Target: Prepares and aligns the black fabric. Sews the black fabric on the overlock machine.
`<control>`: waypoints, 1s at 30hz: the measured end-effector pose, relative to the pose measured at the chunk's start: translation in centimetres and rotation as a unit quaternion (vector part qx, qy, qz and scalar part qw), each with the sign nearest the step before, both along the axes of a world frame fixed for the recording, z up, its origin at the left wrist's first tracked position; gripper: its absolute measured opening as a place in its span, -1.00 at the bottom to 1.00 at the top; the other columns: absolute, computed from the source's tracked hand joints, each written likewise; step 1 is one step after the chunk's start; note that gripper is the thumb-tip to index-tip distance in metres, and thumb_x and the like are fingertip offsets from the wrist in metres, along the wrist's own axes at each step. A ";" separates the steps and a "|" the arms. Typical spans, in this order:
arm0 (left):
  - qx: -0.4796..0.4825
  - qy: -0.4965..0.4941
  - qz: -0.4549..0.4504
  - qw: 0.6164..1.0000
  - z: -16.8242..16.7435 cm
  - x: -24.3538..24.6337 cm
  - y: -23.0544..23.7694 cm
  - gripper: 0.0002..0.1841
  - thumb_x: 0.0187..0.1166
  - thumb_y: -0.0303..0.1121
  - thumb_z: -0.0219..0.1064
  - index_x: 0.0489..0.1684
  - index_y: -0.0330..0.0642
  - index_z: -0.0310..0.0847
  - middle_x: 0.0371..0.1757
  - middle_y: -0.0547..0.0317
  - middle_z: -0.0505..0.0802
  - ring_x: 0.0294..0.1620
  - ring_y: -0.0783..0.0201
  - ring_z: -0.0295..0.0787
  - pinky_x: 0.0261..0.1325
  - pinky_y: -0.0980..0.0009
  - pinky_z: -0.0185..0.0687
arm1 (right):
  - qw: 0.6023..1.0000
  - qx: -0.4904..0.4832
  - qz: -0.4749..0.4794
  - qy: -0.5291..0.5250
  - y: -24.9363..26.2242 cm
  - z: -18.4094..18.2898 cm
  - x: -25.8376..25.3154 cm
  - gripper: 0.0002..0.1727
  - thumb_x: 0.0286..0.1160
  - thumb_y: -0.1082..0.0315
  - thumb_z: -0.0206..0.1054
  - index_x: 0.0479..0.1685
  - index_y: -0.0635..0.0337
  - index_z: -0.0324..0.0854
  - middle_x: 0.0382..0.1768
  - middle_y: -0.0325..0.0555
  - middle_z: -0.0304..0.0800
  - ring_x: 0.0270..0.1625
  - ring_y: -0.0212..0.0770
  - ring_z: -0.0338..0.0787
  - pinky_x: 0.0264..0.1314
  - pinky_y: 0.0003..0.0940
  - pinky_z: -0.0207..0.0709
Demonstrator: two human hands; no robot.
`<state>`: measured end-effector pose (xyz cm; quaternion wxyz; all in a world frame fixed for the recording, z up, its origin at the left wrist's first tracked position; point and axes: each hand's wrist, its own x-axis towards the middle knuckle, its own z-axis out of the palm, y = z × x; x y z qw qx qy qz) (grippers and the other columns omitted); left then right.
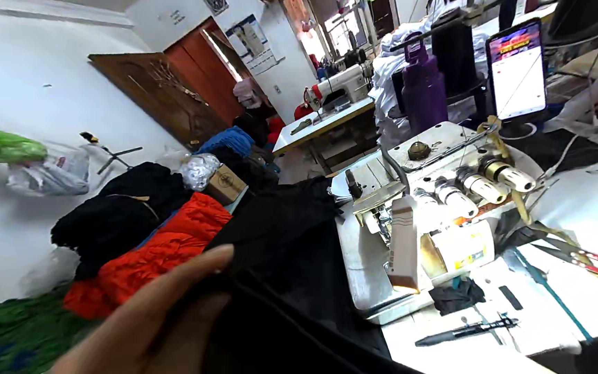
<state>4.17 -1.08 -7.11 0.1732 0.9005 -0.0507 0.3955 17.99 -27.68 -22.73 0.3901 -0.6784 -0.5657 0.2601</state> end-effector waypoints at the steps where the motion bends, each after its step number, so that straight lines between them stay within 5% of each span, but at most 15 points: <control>1: 0.037 -0.022 0.043 0.998 -0.2 0.4 1.1 -0.76 0.74 -0.42 0.18 0.22 -0.15 0.71 0.16 0.60 0.84 0.21 0.79 0.68 0.34 0.67 0.59 | 1.000 0.014 -0.016 -0.015 -0.3 -1.0 0.4 -0.66 0.63 0.29 0.27 0.16 0.37 0.73 -0.03 0.37 0.81 0.07 0.38 0.82 0.07 0.36 0.58; 3: 0.140 -0.033 0.145 0.979 -1.0 1.9 2.9 -0.68 0.68 -0.41 0.22 0.19 -0.52 0.68 0.15 0.00 0.86 0.21 0.44 0.76 0.36 0.44 0.63 | 0.996 0.067 -0.054 -0.018 -0.7 -1.9 0.9 -0.73 0.61 0.37 0.29 -0.03 0.45 0.76 -0.16 0.38 0.81 -0.04 0.36 0.83 0.03 0.30 0.60; 5: 0.207 0.032 0.192 0.959 -2.6 3.3 2.8 -0.57 0.65 -0.34 0.26 0.32 -0.53 0.65 0.30 -0.50 0.73 0.34 -0.32 0.71 0.37 -0.17 0.59 | 0.991 0.086 -0.101 -0.021 -0.8 -2.0 0.7 -0.75 0.61 0.43 0.26 -0.07 0.48 0.76 -0.16 0.38 0.84 -0.05 0.32 0.86 0.04 0.21 0.65; 6: 0.214 0.064 0.178 0.958 -3.7 3.7 1.9 -0.53 0.65 -0.27 0.26 0.37 -0.48 0.65 0.40 -0.58 0.65 0.43 -0.47 0.61 0.41 -0.27 0.52 | 0.989 0.078 -0.127 -0.025 -0.7 -1.9 0.5 -0.73 0.62 0.41 0.26 -0.05 0.49 0.76 -0.15 0.40 0.85 -0.04 0.33 0.87 0.06 0.21 0.66; 9: 0.184 0.133 0.033 0.973 -7.9 3.9 -3.8 -0.56 0.74 -0.05 0.21 0.17 -0.24 0.81 0.24 -0.29 0.83 0.37 -0.19 0.74 0.47 -0.07 0.56 | 0.982 0.063 -0.175 -0.031 -0.5 -2.1 0.0 -0.66 0.64 0.33 0.27 -0.01 0.54 0.74 -0.10 0.47 0.83 0.01 0.40 0.86 0.09 0.24 0.67; 12: 0.100 0.251 -0.108 0.957 -11.3 3.6 -8.2 -0.64 0.73 -0.20 0.23 0.16 -0.27 0.82 0.19 -0.09 0.90 0.41 -0.08 0.75 0.57 -0.09 0.42 | 0.984 0.084 -0.154 0.008 -0.7 -1.9 -0.3 -0.73 0.60 0.47 0.24 -0.01 0.58 0.71 -0.10 0.43 0.83 -0.02 0.32 0.87 0.07 0.18 0.69; 16: 0.014 0.161 -0.125 0.979 -15.9 3.3 -8.3 -0.84 0.62 -0.38 0.38 -0.21 -0.22 0.89 -0.16 0.01 0.96 0.06 0.17 0.86 0.57 0.20 0.33 | 0.988 0.089 -0.109 0.061 -0.9 -2.4 -0.1 -0.73 0.62 0.45 0.25 0.07 0.49 0.75 -0.09 0.30 0.87 -0.02 0.15 0.88 0.11 0.07 0.69; 22: -0.077 0.132 -0.169 0.974 -16.3 3.4 -7.1 -0.83 0.63 -0.38 0.38 -0.28 -0.23 0.86 -0.16 0.04 0.92 0.10 0.33 0.80 0.64 0.31 0.26 | 0.986 0.057 -0.138 0.074 -1.7 -2.3 0.2 -0.68 0.69 0.41 0.21 0.00 0.57 0.76 -0.23 0.40 0.85 -0.16 0.24 0.87 0.02 0.10 0.66; 27: -0.075 0.089 -0.195 0.974 -16.9 3.2 -6.3 -0.88 0.68 -0.34 0.34 -0.18 -0.17 0.74 0.13 0.08 0.85 0.45 0.38 0.63 0.79 0.31 0.11 | 0.937 0.059 -0.194 0.284 -1.5 -2.7 0.0 -0.74 0.65 0.39 0.19 -0.05 0.41 0.74 -0.29 -0.21 0.80 -0.21 -0.54 0.70 -0.02 -0.46 0.58; 28: -0.066 0.082 -0.195 0.975 -16.8 3.0 -6.2 -0.88 0.70 -0.32 0.33 -0.17 -0.14 0.74 0.12 0.10 0.84 0.44 0.39 0.64 0.77 0.33 0.14 | 0.923 0.065 -0.207 0.319 -1.4 -2.6 0.0 -0.79 0.63 0.41 0.19 -0.06 0.32 0.72 -0.30 -0.40 0.78 -0.22 -0.65 0.70 -0.03 -0.55 0.60; 30: -0.067 0.087 -0.203 0.973 -16.3 2.7 -6.3 -0.84 0.71 -0.33 0.32 -0.22 -0.19 0.74 -0.10 0.05 0.89 0.20 0.34 0.76 0.65 0.38 0.27 | 0.909 0.067 -0.231 0.339 -1.3 -2.4 0.0 -0.81 0.60 0.44 0.21 -0.07 0.30 0.73 -0.35 -0.48 0.75 -0.28 -0.68 0.66 -0.10 -0.57 0.55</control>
